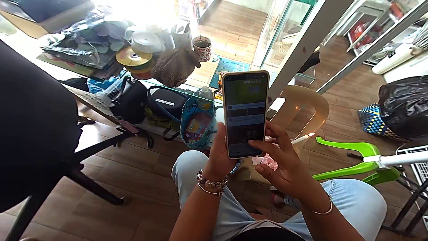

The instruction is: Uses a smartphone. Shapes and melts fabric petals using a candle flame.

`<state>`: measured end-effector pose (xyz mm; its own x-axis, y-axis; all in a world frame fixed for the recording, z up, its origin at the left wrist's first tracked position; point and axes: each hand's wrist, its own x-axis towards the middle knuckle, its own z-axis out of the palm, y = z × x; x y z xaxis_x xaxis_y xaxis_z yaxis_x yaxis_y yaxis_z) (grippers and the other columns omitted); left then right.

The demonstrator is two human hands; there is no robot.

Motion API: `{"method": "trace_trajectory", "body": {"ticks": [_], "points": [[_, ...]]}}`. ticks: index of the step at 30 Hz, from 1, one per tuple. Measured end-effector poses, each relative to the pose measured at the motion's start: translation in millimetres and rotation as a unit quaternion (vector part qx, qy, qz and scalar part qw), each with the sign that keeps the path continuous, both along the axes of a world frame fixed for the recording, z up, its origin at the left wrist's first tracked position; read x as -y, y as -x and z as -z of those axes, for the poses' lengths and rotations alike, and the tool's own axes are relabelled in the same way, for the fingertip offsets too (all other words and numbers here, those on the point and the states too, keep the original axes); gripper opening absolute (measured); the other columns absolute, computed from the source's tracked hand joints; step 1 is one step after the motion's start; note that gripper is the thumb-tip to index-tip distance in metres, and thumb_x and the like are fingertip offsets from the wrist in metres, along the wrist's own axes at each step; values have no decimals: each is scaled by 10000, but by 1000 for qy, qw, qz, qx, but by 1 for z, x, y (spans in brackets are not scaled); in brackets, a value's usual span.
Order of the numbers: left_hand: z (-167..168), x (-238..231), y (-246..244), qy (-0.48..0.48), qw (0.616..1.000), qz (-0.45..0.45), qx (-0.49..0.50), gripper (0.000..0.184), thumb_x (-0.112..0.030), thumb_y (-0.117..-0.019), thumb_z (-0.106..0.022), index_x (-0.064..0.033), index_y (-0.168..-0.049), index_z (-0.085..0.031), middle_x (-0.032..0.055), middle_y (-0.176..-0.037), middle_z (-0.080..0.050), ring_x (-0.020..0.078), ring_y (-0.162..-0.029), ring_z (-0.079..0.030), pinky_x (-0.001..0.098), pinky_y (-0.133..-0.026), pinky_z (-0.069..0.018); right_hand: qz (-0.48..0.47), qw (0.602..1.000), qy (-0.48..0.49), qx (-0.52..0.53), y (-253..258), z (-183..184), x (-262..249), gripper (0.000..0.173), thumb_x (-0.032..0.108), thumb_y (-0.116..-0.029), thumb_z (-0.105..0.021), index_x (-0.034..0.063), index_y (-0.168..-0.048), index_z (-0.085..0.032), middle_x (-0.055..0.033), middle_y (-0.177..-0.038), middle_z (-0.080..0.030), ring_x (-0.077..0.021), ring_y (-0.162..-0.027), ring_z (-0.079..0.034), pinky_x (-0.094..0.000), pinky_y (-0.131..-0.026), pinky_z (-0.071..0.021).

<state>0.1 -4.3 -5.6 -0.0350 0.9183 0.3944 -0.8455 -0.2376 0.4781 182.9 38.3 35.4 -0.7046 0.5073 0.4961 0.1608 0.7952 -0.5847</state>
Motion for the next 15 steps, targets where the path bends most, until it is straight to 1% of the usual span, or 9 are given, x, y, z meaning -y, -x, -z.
{"method": "trace_trajectory", "body": {"ticks": [2, 3, 6, 7, 8, 10, 11, 13, 15], "points": [[0, -1, -1, -4, 1000, 0, -2, 544, -626, -1033, -401, -239, -1340, -630, -4, -1225, -703, 118, -1115, -681, 333, -935, -580, 14, 1000, 4, 3, 0, -1, 1, 562, 560, -1042, -477, 208, -1475, -540, -117, -1564, -376, -202, -1387, -455, -401, -1079, -486], [0, -2, -1, -6, 1000, -2, -7, 542, -627, -1034, -394, -245, -1340, -629, -10, -1227, -703, 113, -1118, -680, 328, -935, -580, 21, 1000, 8, 4, -1, -2, 1, 609, 567, -1040, -474, 197, -1524, -481, -115, -1569, -382, -197, -1370, -475, -395, -1064, -492], [0, -3, -1, -9, 1000, 3, -7, 544, -624, -1029, -412, -238, -1345, -630, 4, -1229, -704, 129, -1127, -679, 344, -943, -579, 20, 1000, 19, -2, -1, -3, 0, 695, 587, -1033, -474, 197, -1594, -348, -100, -1556, -389, -151, -1281, -514, -343, -1021, -492], [-1, -3, -1, -10, 1000, 0, -8, 540, -621, -1032, -408, -238, -1342, -629, -1, -1223, -705, 122, -1118, -682, 337, -936, -582, 12, 1000, 22, -6, -1, -3, 0, 681, 582, -1032, -481, 215, -1591, -353, -95, -1552, -387, -148, -1270, -514, -341, -1010, -493], [-2, -2, -1, -8, 1000, -6, -10, 534, -617, -1036, -403, -240, -1335, -633, -9, -1217, -707, 113, -1107, -684, 328, -927, -583, 3, 1000, 23, -7, -2, -3, -1, 647, 577, -1032, -487, 239, -1574, -388, -96, -1553, -384, -159, -1300, -509, -359, -1023, -502], [-2, -2, -2, -8, 1000, -11, -8, 514, -598, -1040, -414, -238, -1331, -638, -12, -1220, -706, 109, -1108, -684, 324, -928, -583, -6, 1000, 19, -3, -3, -3, -1, 566, 583, -1032, -480, 264, -1499, -508, -107, -1562, -372, -193, -1376, -463, -400, -1068, -489], [-2, -2, -2, -9, 1000, -8, -3, 509, -587, -1042, -425, -230, -1337, -636, -2, -1228, -704, 119, -1117, -683, 332, -935, -582, -6, 1000, 15, 1, -3, -3, -1, 541, 584, -1035, -470, 264, -1464, -550, -111, -1558, -369, -191, -1379, -451, -393, -1073, -480], [-2, -2, -2, -8, 1000, -5, -2, 512, -589, -1038, -431, -232, -1344, -633, 2, -1234, -704, 123, -1124, -682, 336, -945, -579, -3, 1000, 11, 4, -3, -3, -1, 530, 590, -1037, -458, 259, -1431, -586, -115, -1546, -377, -180, -1361, -453, -376, -1070, -472], [-2, -2, -2, -4, 1000, -4, 3, 512, -590, -1033, -444, -231, -1342, -638, 6, -1233, -705, 126, -1126, -682, 339, -950, -576, -1, 1000, 15, 3, -2, -3, -1, 539, 589, -1036, -461, 245, -1429, -594, -128, -1548, -382, -199, -1389, -435, -397, -1098, -454]]}}
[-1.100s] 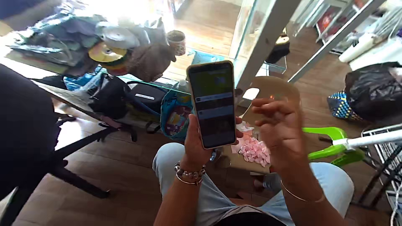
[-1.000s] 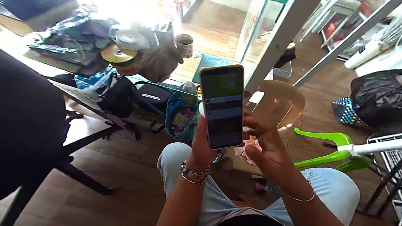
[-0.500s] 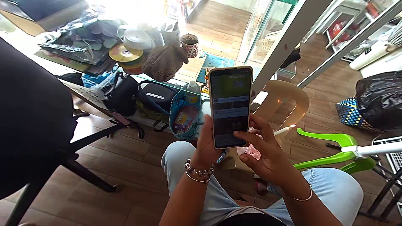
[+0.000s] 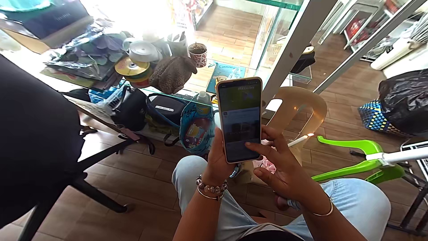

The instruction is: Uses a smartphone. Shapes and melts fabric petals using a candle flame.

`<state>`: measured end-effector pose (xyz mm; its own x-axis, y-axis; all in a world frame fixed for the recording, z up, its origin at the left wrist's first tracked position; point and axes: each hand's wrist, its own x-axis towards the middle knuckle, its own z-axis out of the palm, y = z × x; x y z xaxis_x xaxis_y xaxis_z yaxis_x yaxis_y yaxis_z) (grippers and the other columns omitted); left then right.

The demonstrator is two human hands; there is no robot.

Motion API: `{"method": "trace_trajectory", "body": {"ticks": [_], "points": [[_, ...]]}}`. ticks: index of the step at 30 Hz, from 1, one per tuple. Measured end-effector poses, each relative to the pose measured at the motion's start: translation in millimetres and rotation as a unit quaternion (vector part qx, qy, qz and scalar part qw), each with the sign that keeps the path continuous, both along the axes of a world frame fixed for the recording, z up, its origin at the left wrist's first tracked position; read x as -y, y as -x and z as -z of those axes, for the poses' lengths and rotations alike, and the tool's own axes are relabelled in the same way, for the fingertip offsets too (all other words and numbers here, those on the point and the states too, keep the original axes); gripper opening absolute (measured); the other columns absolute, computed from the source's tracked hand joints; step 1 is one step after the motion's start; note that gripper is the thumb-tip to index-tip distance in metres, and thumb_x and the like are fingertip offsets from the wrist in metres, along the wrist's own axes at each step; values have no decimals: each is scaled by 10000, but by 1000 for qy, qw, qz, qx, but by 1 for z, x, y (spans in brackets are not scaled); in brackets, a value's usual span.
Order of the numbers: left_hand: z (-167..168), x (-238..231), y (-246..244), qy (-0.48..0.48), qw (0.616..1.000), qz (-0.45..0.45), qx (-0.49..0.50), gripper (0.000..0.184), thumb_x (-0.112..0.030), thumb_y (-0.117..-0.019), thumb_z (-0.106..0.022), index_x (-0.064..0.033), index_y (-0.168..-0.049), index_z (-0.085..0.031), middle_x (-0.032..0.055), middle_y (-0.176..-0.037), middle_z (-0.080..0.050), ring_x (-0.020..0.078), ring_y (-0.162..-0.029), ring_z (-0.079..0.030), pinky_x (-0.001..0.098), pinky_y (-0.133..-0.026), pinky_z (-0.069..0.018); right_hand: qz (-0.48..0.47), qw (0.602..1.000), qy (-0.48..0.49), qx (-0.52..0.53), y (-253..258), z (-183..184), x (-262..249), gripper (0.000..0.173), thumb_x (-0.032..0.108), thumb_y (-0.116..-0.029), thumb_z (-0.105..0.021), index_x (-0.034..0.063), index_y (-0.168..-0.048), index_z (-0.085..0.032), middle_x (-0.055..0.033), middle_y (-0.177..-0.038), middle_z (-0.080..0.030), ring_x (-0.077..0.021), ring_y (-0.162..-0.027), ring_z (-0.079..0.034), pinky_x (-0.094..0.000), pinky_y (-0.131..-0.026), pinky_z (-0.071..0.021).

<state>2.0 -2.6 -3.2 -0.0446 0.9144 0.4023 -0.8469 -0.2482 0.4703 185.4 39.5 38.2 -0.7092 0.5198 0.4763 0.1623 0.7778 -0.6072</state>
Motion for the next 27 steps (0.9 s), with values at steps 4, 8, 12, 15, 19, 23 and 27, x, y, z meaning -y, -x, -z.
{"method": "trace_trajectory", "body": {"ticks": [4, 8, 12, 15, 19, 23, 27], "points": [[-1, 0, -1, 4, 1000, -15, -6, 515, -598, -1032, -432, -243, -1342, -642, 0, -1232, -709, 121, -1135, -679, 338, -963, -571, 6, 1000, 5, -2, 2, 1, 1, 554, 592, -1035, -462, 227, -1431, -592, -146, -1539, -393, -205, -1360, -465, -392, -1059, -481], [-1, 0, -2, 9, 1000, -14, -3, 517, -594, -1028, -446, -236, -1342, -647, 9, -1236, -710, 129, -1138, -680, 345, -971, -568, 5, 1000, 5, -1, 1, 2, 1, 555, 588, -1034, -467, 222, -1434, -589, -152, -1532, -401, -200, -1346, -475, -394, -1053, -483], [0, 0, -1, 5, 1000, -4, -2, 524, -596, -1030, -440, -227, -1339, -647, 16, -1228, -711, 129, -1126, -684, 343, -960, -572, 8, 1000, 12, -2, 1, 2, 2, 577, 583, -1035, -469, 193, -1446, -578, -152, -1531, -406, -209, -1345, -482, -406, -1052, -488], [2, -1, -1, 1, 1000, -2, -4, 530, -601, -1027, -443, -230, -1351, -639, 21, -1241, -706, 137, -1144, -677, 353, -968, -568, 20, 1000, 16, -8, 2, 2, 2, 699, 584, -1035, -470, 145, -1573, -389, -138, -1536, -418, -176, -1261, -540, -365, -1016, -505], [1, 0, -1, -5, 1000, 6, 5, 525, -590, -1035, -433, -222, -1347, -641, 19, -1236, -708, 134, -1135, -681, 343, -958, -572, 0, 999, 23, -23, 1, 1, 2, 597, 563, -1039, -482, 228, -1533, -464, -119, -1526, -415, -167, -1277, -539, -361, -1003, -526], [0, 1, -1, 0, 1000, -2, 4, 519, -592, -1029, -448, -223, -1331, -654, 21, -1225, -714, 135, -1132, -683, 345, -960, -572, -2, 1000, 15, -9, 0, 1, 1, 514, 569, -1043, -466, 228, -1399, -612, -128, -1510, -416, -188, -1334, -476, -398, -1054, -476], [1, 1, 0, 2, 1000, -5, 2, 529, -599, -1028, -440, -222, -1335, -649, 24, -1222, -714, 134, -1123, -687, 341, -947, -578, 1, 1000, 11, -6, 1, 1, 1, 504, 566, -1045, -460, 214, -1350, -652, -129, -1498, -434, -186, -1358, -458, -396, -1069, -463]]}}
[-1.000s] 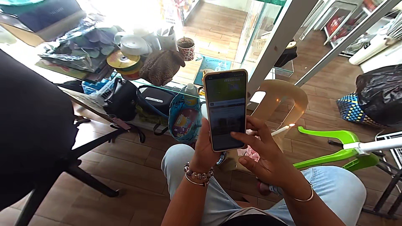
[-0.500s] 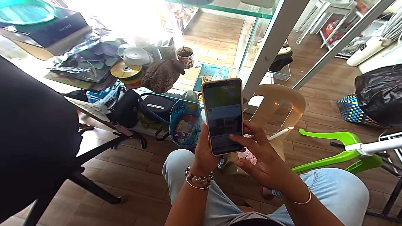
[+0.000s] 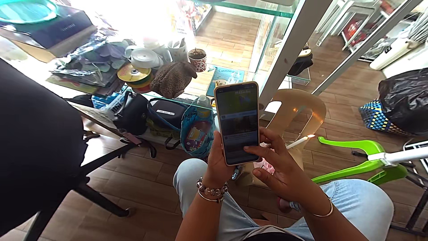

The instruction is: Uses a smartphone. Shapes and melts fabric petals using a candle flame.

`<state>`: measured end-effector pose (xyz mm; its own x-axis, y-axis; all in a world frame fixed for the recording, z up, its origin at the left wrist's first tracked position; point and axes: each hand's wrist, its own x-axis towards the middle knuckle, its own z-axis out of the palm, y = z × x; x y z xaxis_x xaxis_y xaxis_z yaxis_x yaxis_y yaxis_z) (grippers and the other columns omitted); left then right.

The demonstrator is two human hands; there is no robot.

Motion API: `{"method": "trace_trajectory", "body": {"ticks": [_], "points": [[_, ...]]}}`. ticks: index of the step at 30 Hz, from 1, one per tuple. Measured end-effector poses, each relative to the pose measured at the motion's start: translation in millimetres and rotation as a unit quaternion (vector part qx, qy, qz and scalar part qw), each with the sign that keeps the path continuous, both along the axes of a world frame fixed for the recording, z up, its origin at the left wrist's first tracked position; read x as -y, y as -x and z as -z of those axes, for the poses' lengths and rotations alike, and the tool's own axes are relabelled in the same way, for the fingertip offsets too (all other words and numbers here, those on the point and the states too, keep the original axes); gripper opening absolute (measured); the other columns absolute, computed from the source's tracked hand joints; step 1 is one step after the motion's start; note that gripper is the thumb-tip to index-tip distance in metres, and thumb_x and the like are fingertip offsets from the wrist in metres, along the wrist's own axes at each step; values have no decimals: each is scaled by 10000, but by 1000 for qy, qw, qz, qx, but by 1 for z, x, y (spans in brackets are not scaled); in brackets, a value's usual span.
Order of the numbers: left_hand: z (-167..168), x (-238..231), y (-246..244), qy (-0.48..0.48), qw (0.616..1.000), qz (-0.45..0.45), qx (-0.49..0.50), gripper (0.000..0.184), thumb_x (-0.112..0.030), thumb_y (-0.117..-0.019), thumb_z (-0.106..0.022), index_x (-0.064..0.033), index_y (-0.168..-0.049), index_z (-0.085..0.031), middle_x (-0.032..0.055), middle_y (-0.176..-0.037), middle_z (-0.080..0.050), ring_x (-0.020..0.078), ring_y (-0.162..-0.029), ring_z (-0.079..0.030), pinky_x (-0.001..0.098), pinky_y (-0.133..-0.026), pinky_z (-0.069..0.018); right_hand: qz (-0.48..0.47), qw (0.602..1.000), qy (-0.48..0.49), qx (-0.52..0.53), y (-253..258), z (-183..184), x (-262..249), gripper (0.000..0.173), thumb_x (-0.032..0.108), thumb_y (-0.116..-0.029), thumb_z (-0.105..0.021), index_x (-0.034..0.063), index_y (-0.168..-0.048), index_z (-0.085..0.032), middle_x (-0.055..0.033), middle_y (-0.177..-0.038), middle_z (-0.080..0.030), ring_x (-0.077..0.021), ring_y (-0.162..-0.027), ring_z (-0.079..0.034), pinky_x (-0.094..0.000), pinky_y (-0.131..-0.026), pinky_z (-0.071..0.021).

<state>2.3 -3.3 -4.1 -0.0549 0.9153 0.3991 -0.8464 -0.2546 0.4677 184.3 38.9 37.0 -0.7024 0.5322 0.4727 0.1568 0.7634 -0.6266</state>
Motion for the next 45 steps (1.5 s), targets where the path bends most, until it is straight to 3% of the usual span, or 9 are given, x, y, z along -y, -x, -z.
{"method": "trace_trajectory", "body": {"ticks": [5, 16, 19, 23, 29, 45], "points": [[0, 0, 0, 0, 1000, 1, 2, 530, -600, -1025, -446, -220, -1333, -651, 22, -1229, -711, 135, -1131, -684, 346, -955, -574, -16, 1000, 3, -6, 0, -1, -1, 469, 545, -1048, -474, 189, -1252, -702, -140, -1485, -424, -170, -1346, -453, -346, -1050, -465], [2, -2, 0, -8, 1000, 5, -2, 534, -595, -1040, -409, -226, -1355, -634, 25, -1251, -701, 138, -1148, -674, 348, -968, -566, -13, 1000, 3, -4, 1, -2, -3, 463, 543, -1047, -479, 190, -1239, -708, -139, -1475, -429, -171, -1350, -443, -359, -1065, -449], [2, -2, 0, -6, 1000, 2, -1, 532, -596, -1041, -406, -230, -1351, -636, 19, -1236, -707, 132, -1131, -682, 340, -949, -575, -7, 1000, 19, -4, 2, -1, -2, 497, 556, -1037, -492, 194, -1337, -654, -132, -1502, -415, -168, -1327, -480, -375, -1044, -482], [1, -2, 0, -2, 1000, 1, -1, 529, -595, -1038, -417, -230, -1351, -636, 16, -1233, -707, 132, -1131, -681, 346, -956, -572, -18, 999, 40, -19, 2, -3, -1, 592, 566, -1030, -505, 222, -1512, -491, -102, -1526, -407, -154, -1291, -531, -352, -999, -536], [1, -2, 0, -15, 1000, 12, 0, 539, -594, -1039, -415, -218, -1357, -634, 29, -1245, -704, 140, -1141, -680, 348, -971, -566, -16, 999, 32, -9, -1, -2, -1, 557, 579, -1034, -480, 189, -1411, -606, -131, -1501, -425, -179, -1329, -499, -390, -1043, -508], [3, -1, 0, 1, 1000, 11, 11, 530, -592, -1029, -446, -216, -1348, -642, 35, -1239, -707, 145, -1139, -681, 350, -967, -568, -9, 1000, 25, -3, 0, -1, 0, 527, 577, -1036, -474, 200, -1365, -642, -127, -1481, -434, -167, -1348, -463, -372, -1066, -467]]}}
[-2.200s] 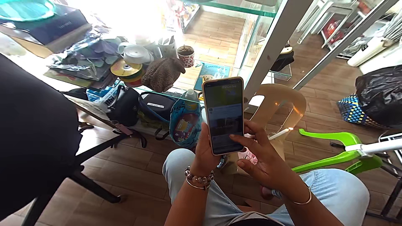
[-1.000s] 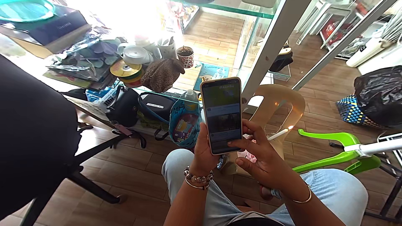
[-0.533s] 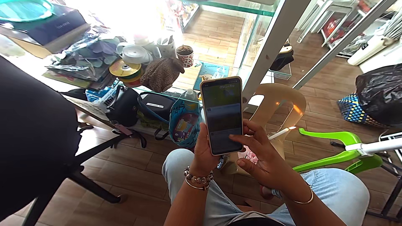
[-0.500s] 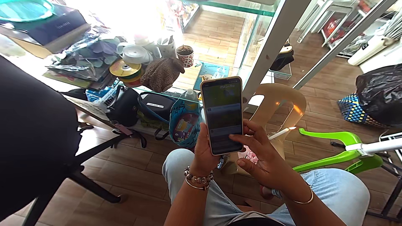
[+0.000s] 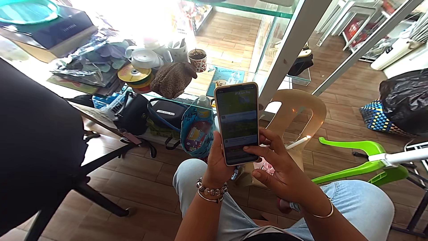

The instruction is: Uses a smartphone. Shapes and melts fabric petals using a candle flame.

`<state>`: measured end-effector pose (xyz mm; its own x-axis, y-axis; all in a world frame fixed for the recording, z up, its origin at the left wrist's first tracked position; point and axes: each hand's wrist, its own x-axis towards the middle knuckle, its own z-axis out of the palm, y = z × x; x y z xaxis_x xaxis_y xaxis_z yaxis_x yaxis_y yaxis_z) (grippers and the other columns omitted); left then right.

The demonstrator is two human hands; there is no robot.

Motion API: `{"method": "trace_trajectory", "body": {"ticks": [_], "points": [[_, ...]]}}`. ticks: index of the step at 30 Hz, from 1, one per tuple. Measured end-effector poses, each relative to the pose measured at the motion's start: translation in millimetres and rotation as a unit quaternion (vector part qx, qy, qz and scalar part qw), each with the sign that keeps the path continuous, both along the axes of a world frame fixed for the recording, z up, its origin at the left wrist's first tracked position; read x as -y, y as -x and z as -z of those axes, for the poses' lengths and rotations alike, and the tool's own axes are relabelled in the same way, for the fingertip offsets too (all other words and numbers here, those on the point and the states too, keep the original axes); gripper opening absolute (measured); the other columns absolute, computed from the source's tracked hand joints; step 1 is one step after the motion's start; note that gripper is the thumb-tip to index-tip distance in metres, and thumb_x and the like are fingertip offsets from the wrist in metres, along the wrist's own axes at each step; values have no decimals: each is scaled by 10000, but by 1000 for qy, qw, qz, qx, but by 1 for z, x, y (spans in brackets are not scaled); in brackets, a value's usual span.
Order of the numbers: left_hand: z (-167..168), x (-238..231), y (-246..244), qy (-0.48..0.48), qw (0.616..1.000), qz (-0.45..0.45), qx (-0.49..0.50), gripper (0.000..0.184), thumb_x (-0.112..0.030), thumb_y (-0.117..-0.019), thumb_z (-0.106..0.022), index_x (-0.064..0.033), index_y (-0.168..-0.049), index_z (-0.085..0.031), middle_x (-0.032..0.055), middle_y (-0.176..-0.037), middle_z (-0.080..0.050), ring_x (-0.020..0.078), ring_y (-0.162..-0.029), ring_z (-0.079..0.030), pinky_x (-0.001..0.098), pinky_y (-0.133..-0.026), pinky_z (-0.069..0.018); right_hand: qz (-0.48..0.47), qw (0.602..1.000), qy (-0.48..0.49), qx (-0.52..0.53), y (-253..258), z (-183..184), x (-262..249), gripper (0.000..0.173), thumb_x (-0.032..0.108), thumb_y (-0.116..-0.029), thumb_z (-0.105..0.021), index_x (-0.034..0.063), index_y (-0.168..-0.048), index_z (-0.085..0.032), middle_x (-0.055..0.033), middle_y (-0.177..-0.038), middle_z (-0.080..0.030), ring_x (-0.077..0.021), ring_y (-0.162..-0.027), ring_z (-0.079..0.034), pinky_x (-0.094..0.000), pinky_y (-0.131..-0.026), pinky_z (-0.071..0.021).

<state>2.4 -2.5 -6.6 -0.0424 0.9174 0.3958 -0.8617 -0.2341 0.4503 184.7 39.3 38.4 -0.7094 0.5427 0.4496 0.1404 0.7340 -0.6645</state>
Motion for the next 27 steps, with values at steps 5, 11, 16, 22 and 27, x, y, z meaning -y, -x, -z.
{"method": "trace_trajectory", "body": {"ticks": [5, 11, 16, 22, 27], "points": [[0, 0, 0, 1, 1000, -2, -1, 530, -591, -1026, -454, -215, -1347, -643, 37, -1238, -707, 146, -1135, -683, 349, -964, -569, -3, 1000, 4, -5, 0, 1, 0, 521, 565, -1038, -485, 195, -1372, -637, -135, -1501, -418, -176, -1359, -459, -380, -1071, -470], [0, 0, 0, 1, 1000, 0, -4, 527, -591, -1030, -446, -221, -1348, -642, 31, -1242, -706, 145, -1140, -681, 350, -967, -568, -3, 1000, 2, -4, 0, 1, 0, 528, 571, -1035, -485, 193, -1373, -634, -127, -1493, -422, -165, -1352, -460, -371, -1063, -471], [-1, 0, 0, 2, 1000, 1, -2, 524, -585, -1031, -449, -216, -1349, -643, 33, -1239, -708, 143, -1137, -682, 345, -964, -569, -1, 1000, 6, -3, 0, 1, 1, 537, 578, -1029, -492, 190, -1373, -633, -129, -1507, -417, -174, -1354, -468, -384, -1066, -477], [-2, 0, 0, -2, 1000, -5, -10, 529, -589, -1033, -438, -216, -1352, -638, 31, -1242, -705, 139, -1146, -677, 349, -975, -565, 1, 1000, 8, -3, 0, 2, 1, 539, 577, -1028, -496, 183, -1370, -632, -128, -1502, -426, -169, -1347, -475, -386, -1063, -481], [-2, -1, -1, -5, 1000, -6, -11, 532, -587, -1037, -431, -213, -1355, -636, 35, -1247, -703, 146, -1147, -678, 354, -975, -565, 2, 1000, 9, -6, 0, 3, 1, 535, 576, -1026, -503, 185, -1366, -635, -125, -1494, -427, -172, -1342, -478, -390, -1055, -488]]}}
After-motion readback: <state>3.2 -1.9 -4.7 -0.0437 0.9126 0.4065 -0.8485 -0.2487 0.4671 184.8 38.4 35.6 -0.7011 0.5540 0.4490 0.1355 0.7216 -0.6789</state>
